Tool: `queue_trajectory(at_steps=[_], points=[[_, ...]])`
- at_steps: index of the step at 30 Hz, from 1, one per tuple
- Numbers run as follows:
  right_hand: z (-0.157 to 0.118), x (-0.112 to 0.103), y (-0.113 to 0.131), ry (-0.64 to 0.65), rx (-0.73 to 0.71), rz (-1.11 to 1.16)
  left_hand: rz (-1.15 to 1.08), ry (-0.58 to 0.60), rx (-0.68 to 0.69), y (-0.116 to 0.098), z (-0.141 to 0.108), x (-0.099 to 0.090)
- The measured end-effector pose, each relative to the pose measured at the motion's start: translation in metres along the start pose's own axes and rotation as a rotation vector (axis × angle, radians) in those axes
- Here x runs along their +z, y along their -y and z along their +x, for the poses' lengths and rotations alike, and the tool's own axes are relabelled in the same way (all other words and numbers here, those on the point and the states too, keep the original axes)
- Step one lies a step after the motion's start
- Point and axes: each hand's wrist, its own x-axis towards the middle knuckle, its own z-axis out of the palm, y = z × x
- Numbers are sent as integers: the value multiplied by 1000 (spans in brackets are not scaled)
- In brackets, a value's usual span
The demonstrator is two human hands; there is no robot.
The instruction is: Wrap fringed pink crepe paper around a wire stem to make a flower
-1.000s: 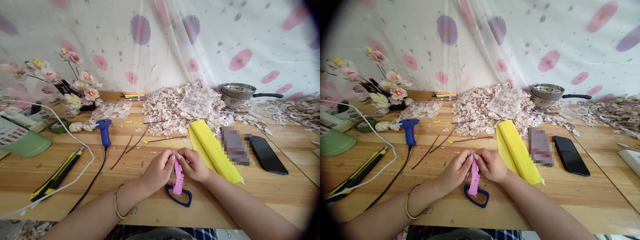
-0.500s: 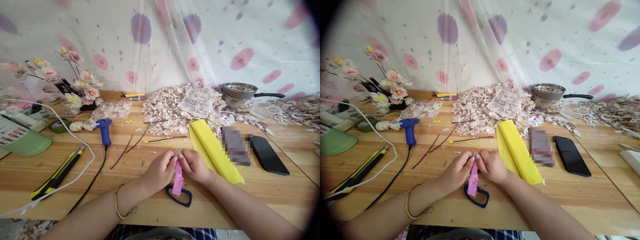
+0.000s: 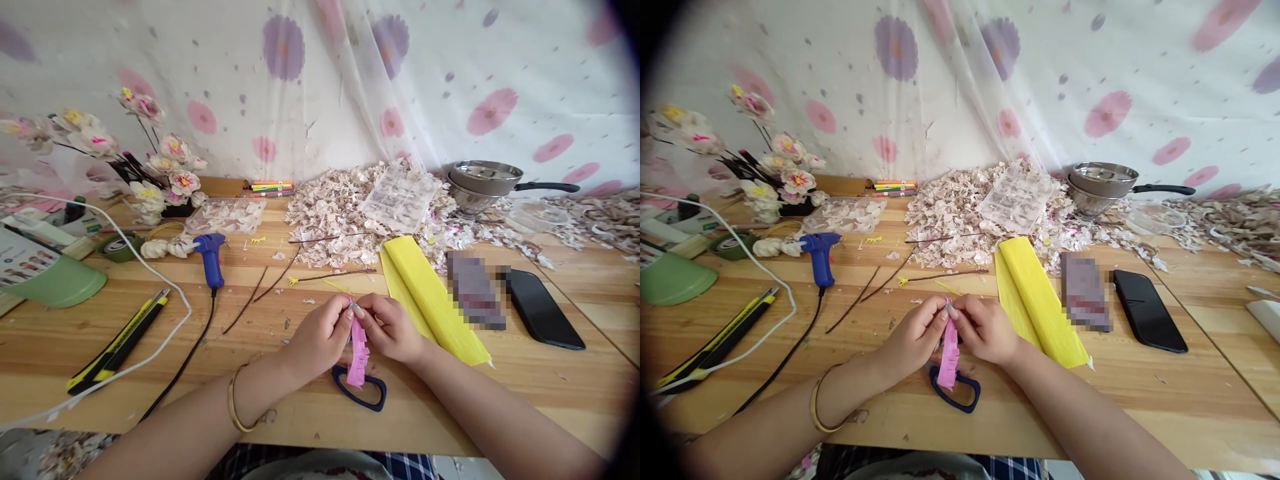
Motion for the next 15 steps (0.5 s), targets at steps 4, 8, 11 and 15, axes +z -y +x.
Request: queue_trajectory(at_steps=[4,8,11,15], points=[[0,1,0,1,-12,-70,-14,19,32,-2,-1,2],[0,1,0,-7,-13,-115,-27,40,36,-4,-2,4],[0,0,2,-9,-3,-117,-25,31,33,-4,-3,4],[1,1,4,0,10,-71,-17,30,40,-4,-3,4]])
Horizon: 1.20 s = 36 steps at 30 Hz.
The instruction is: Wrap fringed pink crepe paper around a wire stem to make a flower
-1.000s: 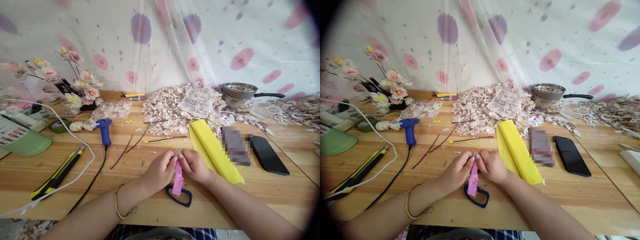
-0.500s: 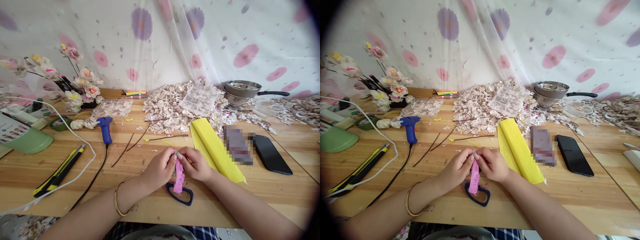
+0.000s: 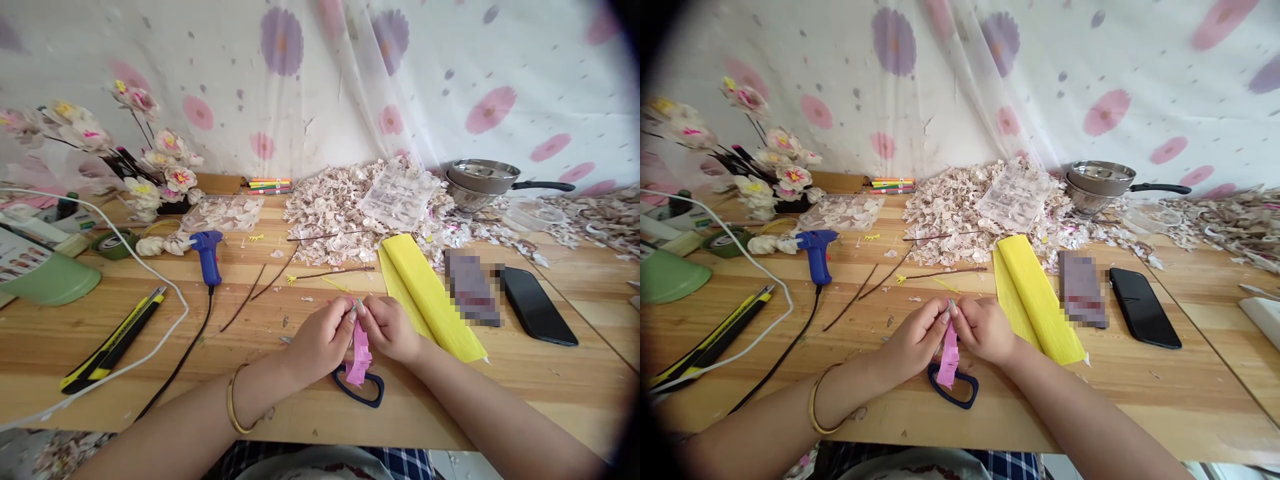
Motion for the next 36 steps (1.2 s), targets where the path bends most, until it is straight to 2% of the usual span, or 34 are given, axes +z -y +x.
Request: queue_trajectory(at_steps=[8,16,23,31,36], points=[[1,-4,0,-25,1,121,-2,-15,-57,1,0,-2],[-1,0,-1,-54,-51,54,13,-12,-16,1,1,-2],[0,-1,1,-12,-6,60,39,20,21,-2,1,-2],[-1,1,4,34,139,297,133,7,53,-2,0,-5],[-1,-1,2,86,196,481,64,-53,-2,2,0,-6]])
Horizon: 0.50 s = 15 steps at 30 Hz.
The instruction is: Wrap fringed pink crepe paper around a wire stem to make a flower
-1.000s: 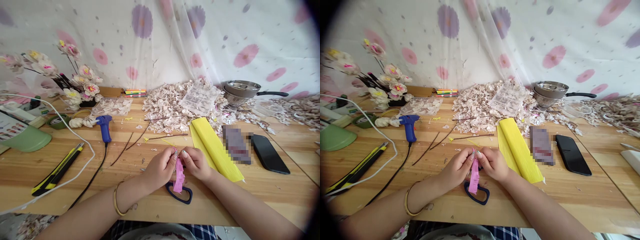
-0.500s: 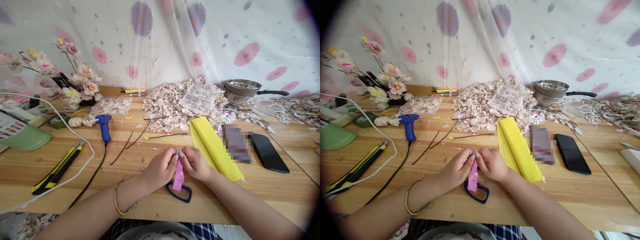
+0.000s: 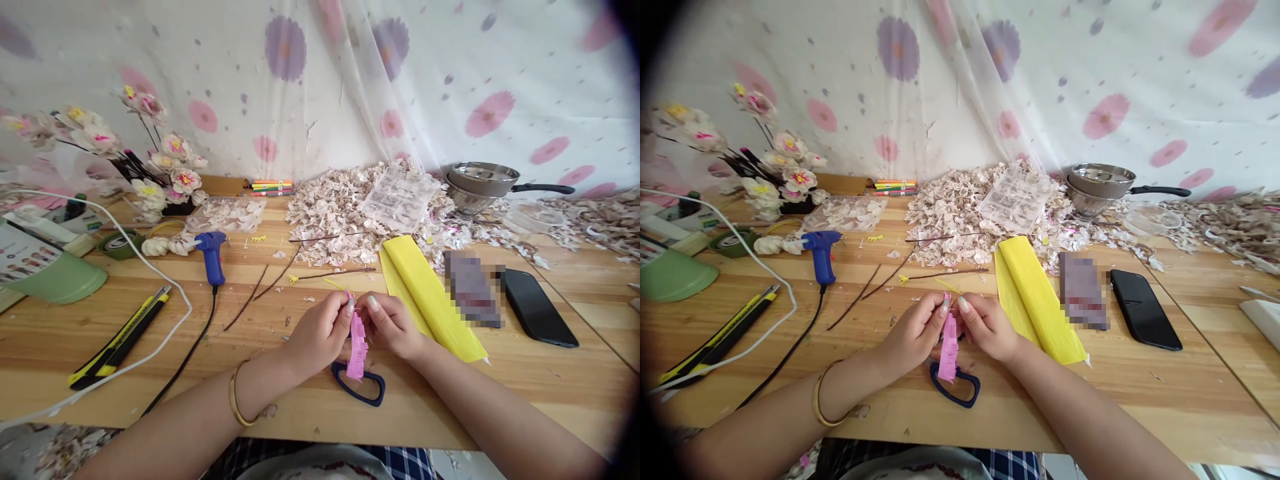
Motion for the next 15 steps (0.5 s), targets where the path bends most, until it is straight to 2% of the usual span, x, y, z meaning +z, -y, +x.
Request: queue_trajectory(at_steps=[5,10,15], points=[[2,3,-2,17,40,85,-35,-69,-19,2,1,1],[1,6,-5,94,19,168,-129,-88,-41,1,3,2],[0,1,-8,26,-151,-68,-190,-73,-50,1,4,2]])
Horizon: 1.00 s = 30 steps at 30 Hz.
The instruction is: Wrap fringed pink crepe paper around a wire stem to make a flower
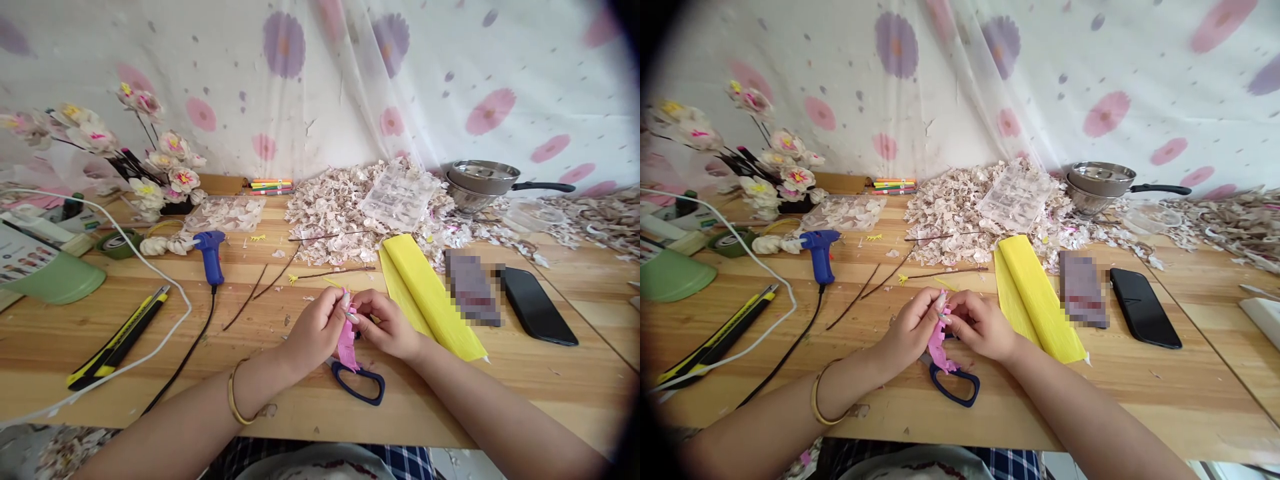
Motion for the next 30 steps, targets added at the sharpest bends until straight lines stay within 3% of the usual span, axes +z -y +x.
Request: queue_trajectory(at_steps=[4,10,13,18,23,30], points=[[2,-4,2,-50,-182,-246,16,1,-4,0,-1,0],[4,-5,4,-100,-293,-425,32,-22,-6,-1,-1,1],[4,-6,4,-115,-308,-437,-11,-20,-22,-1,-2,1],[5,-8,4,-121,-347,-462,-246,42,-179,-5,-2,1],[6,-10,4,-103,-343,-498,-232,65,-118,-6,0,0],[6,-9,5,-80,-294,-539,-105,-1,-22,-1,-2,1]])
